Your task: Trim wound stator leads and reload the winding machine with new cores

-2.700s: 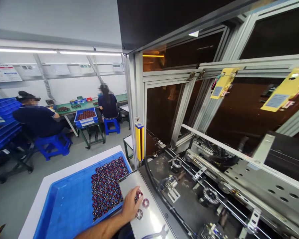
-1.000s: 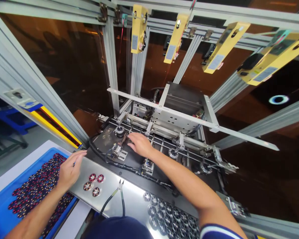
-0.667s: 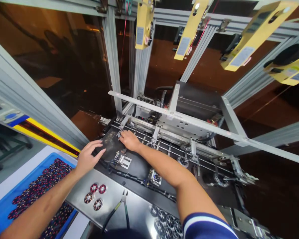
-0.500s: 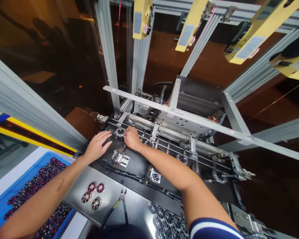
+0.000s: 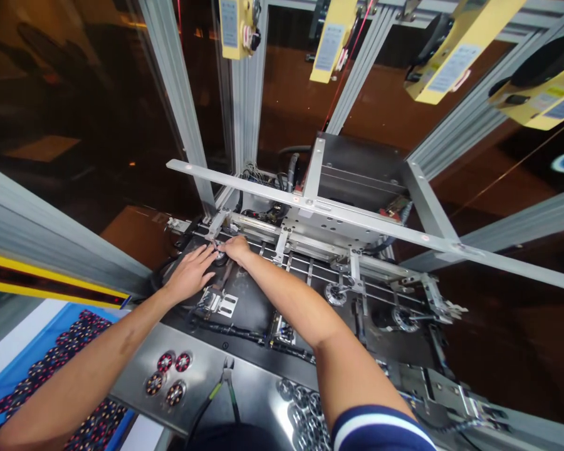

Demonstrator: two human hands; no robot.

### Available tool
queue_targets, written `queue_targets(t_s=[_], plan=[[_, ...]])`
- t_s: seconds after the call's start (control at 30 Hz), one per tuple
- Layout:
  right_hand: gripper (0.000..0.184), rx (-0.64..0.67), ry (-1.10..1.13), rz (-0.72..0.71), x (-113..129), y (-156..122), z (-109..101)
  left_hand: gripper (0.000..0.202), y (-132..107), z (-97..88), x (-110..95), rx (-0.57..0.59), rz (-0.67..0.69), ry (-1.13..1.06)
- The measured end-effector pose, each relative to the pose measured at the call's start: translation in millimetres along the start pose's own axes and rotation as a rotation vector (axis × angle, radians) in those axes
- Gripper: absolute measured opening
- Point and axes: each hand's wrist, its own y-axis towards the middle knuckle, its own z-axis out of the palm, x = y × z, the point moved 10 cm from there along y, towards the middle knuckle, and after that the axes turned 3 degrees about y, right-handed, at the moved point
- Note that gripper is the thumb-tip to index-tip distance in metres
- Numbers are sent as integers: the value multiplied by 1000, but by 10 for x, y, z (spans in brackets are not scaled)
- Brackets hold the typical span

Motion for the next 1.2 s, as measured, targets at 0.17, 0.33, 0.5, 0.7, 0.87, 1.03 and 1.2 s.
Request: queue_targets(t_s=[0.17,0.33,0.5,0.7,0.87,1.03,1.2], plan=[[29,-13,-54,-76,212,-94,-14,54,-1,23,-11,26,-8,22],[27,-14,-150,-350,464,-781,-380,59,-12,15,11,53,-15,27],[10,-25,-327,-490,-73,-1610,-1076,59,1,54,47,87,-23,-9],[21,-52,-582,-592,-523,-1654,-1186,58,46,-140,49,77,-54,-12],[16,-9,-669,-627,-451,-1489,-840,62,-89,-692,-231,-55,-88,1],[22,-35,-650,-461,-612,-1451,-927,50,-187,-945,-941,-182,13,-111],[28,-56,-554,-141,-859,-1212,-1184,45,16,-341,-1469,-10,34,-72]])
